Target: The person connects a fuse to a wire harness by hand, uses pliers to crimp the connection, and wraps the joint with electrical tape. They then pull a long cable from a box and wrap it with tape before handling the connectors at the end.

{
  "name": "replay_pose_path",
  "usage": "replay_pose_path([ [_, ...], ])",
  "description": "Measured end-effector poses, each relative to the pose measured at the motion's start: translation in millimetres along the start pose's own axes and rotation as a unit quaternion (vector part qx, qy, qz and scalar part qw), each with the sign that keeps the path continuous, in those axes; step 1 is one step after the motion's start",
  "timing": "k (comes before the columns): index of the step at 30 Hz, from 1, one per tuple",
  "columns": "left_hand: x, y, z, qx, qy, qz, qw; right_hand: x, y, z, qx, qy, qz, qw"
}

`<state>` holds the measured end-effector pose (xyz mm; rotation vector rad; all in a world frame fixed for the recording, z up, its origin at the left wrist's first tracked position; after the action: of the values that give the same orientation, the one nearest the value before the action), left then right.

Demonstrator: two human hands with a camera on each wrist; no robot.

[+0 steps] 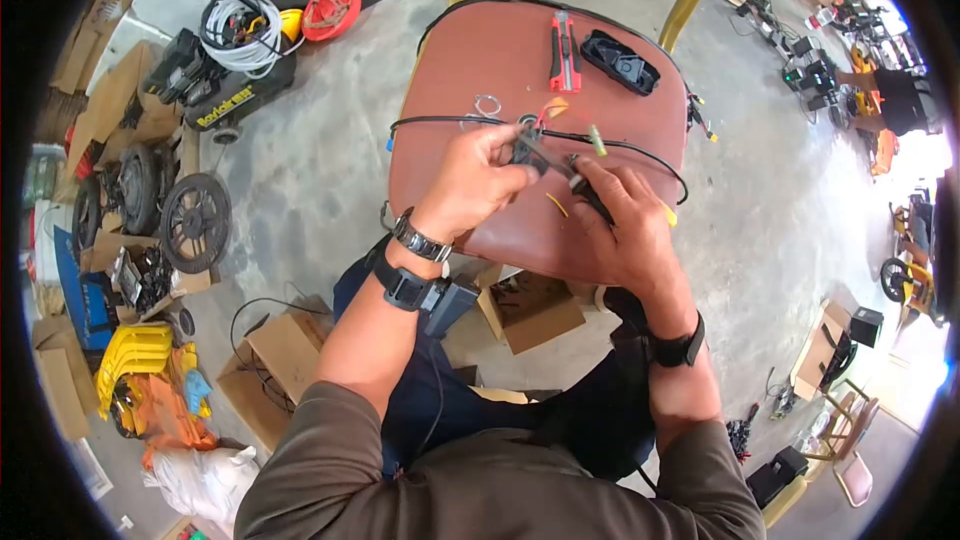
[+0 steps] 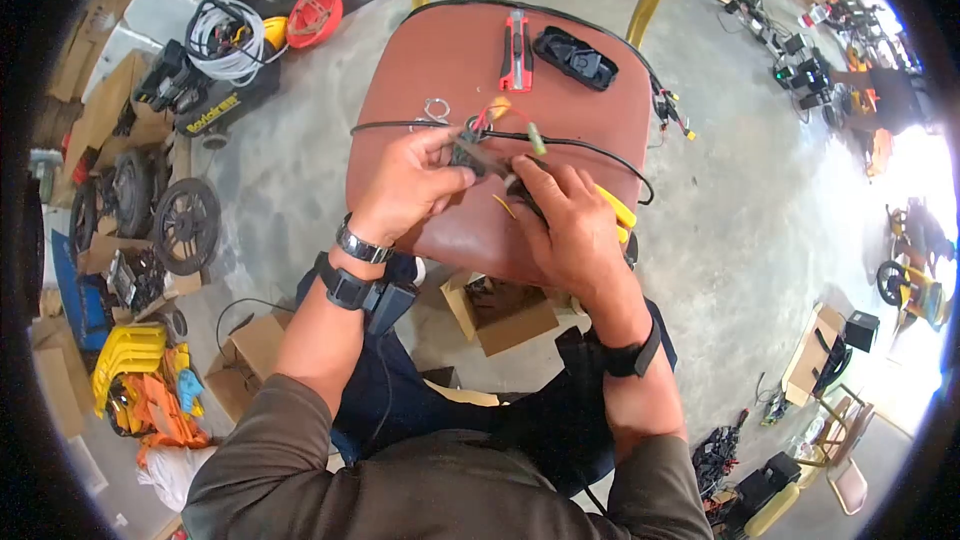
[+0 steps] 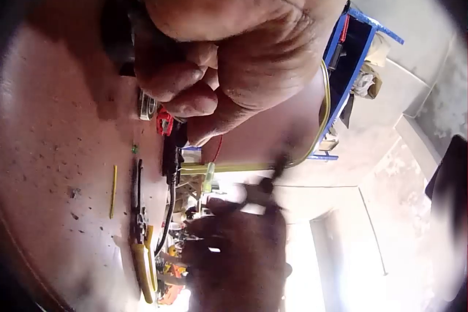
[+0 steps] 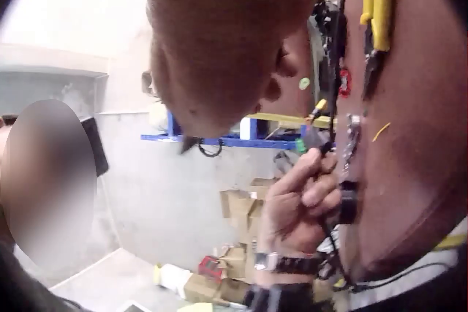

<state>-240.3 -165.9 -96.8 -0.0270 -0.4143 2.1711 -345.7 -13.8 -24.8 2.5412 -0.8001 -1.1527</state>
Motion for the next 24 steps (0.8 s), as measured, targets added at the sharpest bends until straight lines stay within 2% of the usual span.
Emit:
replay_pose_path([
  [2,1,-1,11,0.009,0.047,-0.021,0.999,-1,-1,6,0.013,-0.018,-0.021,1.0],
  [3,2,-3,15,-0.002,0.034,-0.026,0.999,-5,1,2,0.037,0.043,0.001,0.998],
  [6,0,-1,8,0.004,-0.014,-0.008,1.0,-14,0,-7,-0.001,0.071,0.054,0.996],
  [7,-1,0,8,0.001,-0.011,-0.005,1.0,-19,-1,-15,-0.037,0.071,0.078,0.994],
  [10,-3,-2,2,0.001,0.008,-0.004,1.0,-5,2,-18,-0.054,0.02,0.017,0.998],
  [11,-4,-2,-4,0.012,0.018,-0.015,1.0,14,-2,6,-0.002,-0.045,-0.049,0.998],
  [12,-2,2,5,0.031,0.031,-0.027,0.999,7,-2,4,0.017,-0.019,-0.031,0.999],
  [14,-1,7,16,0.012,0.015,-0.03,0.999,-2,2,-5,0.038,0.039,-0.011,0.998],
  [15,-1,-1,13,-0.013,0.003,-0.026,1.0,-7,3,-13,-0.006,0.055,0.024,0.998],
  [18,-3,2,6,-0.001,-0.054,-0.024,0.998,-16,-7,-21,-0.111,0.119,0.137,0.977],
  [19,-5,4,0,0.011,-0.043,-0.017,0.999,-15,-4,-21,-0.11,0.061,0.113,0.986],
  [22,-5,-2,7,0.011,0.052,-0.027,0.998,11,1,7,0.015,-0.017,-0.056,0.998],
  [24,-7,5,20,0.026,-0.03,-0.032,0.999,-1,3,0,0.027,0.024,-0.04,0.999],
])
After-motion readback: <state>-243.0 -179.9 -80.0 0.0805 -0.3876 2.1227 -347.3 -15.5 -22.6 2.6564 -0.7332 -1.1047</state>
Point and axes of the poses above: each hand's wrist, its own y-axis towards the middle knuckle, its own x-axis out of the palm, z = x × y, the point moved 6 cm from there along y, towards the middle knuckle, and after that the axes turned 3 degrees about z, right-handed, at the moved point
